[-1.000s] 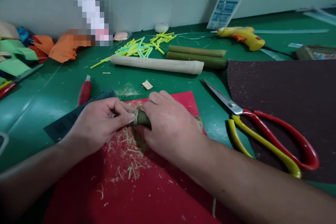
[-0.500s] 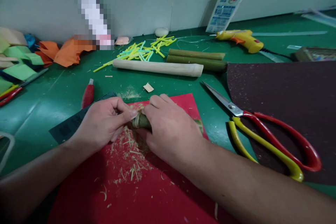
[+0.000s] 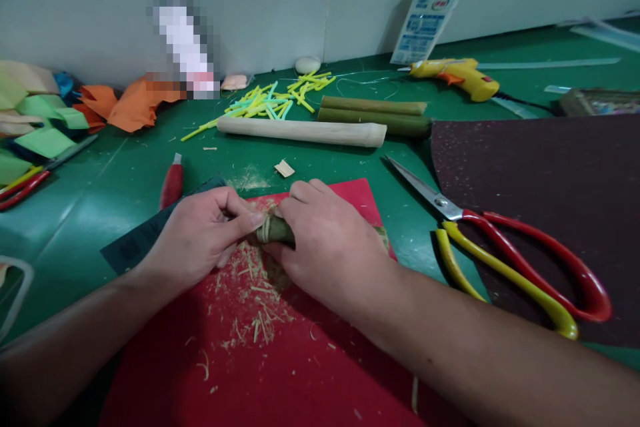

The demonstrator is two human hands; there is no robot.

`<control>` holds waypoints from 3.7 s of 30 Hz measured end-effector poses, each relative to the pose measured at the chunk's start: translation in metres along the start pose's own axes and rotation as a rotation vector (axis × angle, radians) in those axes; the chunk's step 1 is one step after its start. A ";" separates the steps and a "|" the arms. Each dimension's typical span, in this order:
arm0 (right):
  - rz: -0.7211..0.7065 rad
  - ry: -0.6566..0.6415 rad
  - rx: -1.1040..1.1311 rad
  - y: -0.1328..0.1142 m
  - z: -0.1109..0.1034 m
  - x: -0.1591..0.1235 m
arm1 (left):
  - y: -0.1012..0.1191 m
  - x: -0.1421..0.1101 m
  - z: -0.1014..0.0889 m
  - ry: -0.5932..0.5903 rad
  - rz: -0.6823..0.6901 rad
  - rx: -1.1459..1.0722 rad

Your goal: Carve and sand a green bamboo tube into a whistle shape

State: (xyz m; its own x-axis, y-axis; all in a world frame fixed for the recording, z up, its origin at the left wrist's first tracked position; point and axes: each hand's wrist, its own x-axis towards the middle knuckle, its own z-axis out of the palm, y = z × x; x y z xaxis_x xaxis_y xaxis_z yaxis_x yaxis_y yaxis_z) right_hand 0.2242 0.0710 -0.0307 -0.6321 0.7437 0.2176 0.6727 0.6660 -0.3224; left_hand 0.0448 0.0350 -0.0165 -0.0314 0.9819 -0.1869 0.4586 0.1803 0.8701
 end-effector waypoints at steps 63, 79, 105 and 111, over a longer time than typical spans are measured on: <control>0.062 -0.075 0.038 -0.003 -0.005 -0.001 | -0.002 -0.020 -0.025 0.265 0.949 0.600; 0.043 -0.029 0.024 -0.002 -0.002 -0.004 | -0.004 -0.017 -0.002 0.093 0.156 -0.072; -0.003 -0.003 0.013 -0.003 -0.002 -0.003 | -0.001 -0.005 -0.001 -0.030 -0.013 -0.124; 0.015 -0.026 0.011 -0.004 -0.003 -0.004 | -0.004 -0.009 -0.005 0.002 0.033 -0.128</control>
State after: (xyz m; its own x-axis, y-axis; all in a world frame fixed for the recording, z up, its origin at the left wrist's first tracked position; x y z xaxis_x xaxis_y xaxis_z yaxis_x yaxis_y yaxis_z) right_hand 0.2254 0.0659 -0.0278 -0.6319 0.7515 0.1893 0.6778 0.6544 -0.3352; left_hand 0.0389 0.0259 -0.0165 -0.0198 0.9875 -0.1562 0.3419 0.1535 0.9271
